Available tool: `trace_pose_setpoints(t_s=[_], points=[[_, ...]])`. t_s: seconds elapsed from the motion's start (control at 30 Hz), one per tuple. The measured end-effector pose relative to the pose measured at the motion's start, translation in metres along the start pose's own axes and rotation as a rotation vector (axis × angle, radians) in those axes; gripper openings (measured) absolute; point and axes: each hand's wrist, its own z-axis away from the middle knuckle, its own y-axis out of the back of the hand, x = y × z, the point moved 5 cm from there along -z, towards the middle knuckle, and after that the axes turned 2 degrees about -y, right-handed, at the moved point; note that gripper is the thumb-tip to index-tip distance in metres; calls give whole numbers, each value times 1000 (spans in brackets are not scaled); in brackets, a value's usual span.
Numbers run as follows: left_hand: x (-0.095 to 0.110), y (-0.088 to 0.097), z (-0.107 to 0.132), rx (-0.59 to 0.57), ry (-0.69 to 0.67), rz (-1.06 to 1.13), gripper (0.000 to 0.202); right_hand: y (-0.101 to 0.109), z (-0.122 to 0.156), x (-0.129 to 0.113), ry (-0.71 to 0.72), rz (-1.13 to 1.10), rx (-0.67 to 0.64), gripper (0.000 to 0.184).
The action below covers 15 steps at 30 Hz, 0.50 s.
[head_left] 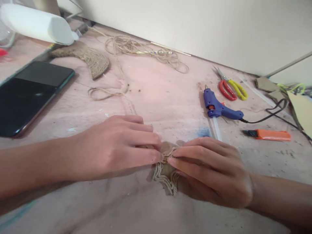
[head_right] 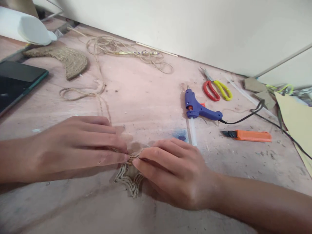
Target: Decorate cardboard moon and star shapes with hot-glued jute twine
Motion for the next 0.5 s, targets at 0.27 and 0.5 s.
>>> trace_pose_setpoints(t_s=[0.27, 0.5], points=[[1, 12, -1, -15, 104, 139, 37, -4, -5, -1, 15, -31, -8, 27], [4, 14, -5, -31, 99, 124, 34, -1, -5, 4, -60, -114, 22, 26]])
